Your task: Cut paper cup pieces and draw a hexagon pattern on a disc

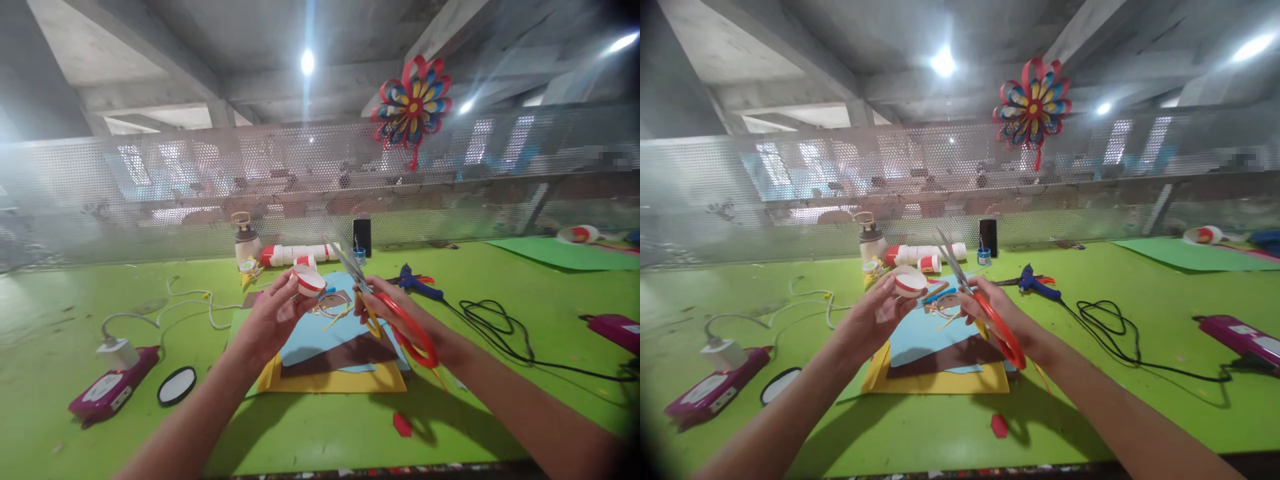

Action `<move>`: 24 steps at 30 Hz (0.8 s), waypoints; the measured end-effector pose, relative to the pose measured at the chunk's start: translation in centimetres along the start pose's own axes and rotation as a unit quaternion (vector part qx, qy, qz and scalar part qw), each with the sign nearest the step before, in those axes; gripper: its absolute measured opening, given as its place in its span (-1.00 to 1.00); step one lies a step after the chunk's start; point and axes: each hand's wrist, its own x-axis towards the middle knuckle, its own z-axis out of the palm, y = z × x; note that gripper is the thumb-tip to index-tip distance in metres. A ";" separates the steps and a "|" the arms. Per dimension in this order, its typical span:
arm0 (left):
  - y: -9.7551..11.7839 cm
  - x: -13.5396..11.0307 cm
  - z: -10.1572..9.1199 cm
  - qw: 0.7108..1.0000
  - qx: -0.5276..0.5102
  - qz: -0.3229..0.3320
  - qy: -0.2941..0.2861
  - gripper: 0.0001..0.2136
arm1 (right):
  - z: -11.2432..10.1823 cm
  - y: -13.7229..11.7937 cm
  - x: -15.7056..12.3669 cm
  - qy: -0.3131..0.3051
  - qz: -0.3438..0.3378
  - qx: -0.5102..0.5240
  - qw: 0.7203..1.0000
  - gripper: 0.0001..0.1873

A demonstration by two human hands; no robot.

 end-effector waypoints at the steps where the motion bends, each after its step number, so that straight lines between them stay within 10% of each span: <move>1: 0.1 0.0 0.3 1.000 0.012 0.005 -0.003 -0.77 | 0.5 0.4 0.1 -0.003 -0.006 0.014 1.000 -0.61; 9: -1.1 0.8 1.1 0.997 0.042 0.049 0.038 -0.71 | 1.5 3.2 -1.1 -0.028 0.024 0.106 0.994 -0.60; 24: -2.8 0.2 -0.3 0.971 0.213 0.058 0.098 -0.60 | 1.1 2.9 -1.7 -0.018 0.037 -0.102 0.994 -0.57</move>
